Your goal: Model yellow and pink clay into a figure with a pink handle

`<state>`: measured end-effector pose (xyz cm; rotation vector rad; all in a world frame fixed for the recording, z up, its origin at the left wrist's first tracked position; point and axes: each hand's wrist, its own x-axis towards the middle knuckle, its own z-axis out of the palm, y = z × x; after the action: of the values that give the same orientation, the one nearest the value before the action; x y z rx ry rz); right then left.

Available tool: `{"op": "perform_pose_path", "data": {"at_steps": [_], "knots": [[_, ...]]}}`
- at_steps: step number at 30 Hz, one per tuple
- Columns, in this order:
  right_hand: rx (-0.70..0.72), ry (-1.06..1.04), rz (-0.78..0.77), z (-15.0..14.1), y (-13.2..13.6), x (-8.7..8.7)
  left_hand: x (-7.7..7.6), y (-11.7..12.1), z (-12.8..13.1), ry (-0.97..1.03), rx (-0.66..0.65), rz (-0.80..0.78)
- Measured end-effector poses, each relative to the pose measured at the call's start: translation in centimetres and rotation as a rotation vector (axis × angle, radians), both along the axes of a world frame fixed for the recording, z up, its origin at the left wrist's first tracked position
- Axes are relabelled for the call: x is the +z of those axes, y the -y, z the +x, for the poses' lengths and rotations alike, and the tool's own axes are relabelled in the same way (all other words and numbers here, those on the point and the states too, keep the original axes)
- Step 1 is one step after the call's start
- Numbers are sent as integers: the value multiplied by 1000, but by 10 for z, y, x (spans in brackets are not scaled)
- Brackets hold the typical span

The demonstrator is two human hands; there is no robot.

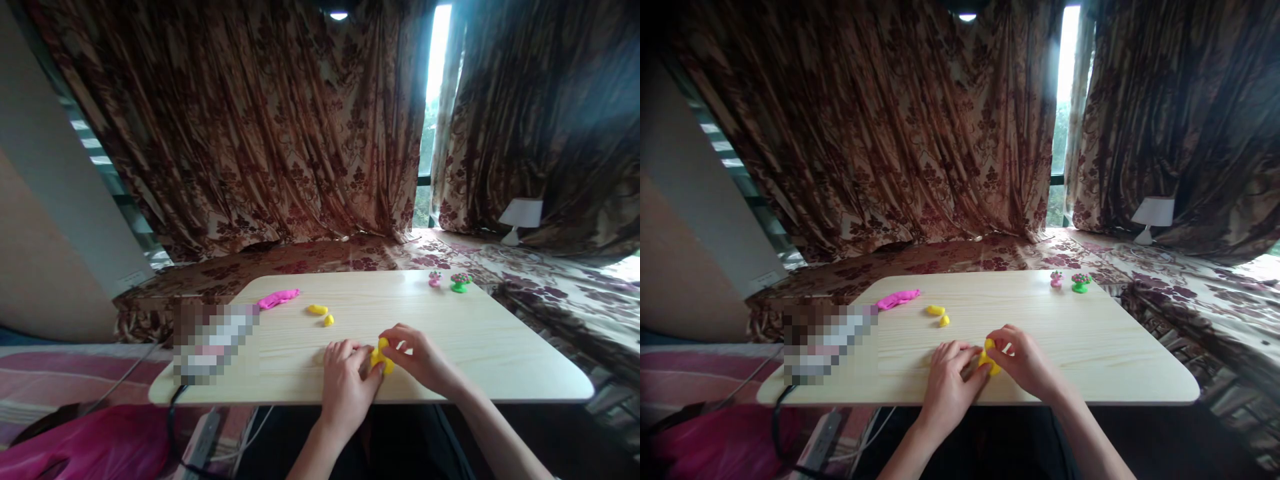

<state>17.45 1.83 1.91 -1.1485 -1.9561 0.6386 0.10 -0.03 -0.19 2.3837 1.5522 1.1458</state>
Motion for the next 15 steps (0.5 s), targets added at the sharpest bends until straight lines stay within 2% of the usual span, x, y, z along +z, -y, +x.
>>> {"op": "perform_pose_path", "data": {"at_steps": [4, 11, 15], "knots": [[-51, 2, 0, -5, 3, -4, 0, -1, 0, -3, 3, 3], [21, 20, 9, 3, 7, 5, 2, -1, 1, -13, -20, 9], [27, 1, 14, 1, 5, 3, 2, 0, 0, -11, -25, 3]]}}
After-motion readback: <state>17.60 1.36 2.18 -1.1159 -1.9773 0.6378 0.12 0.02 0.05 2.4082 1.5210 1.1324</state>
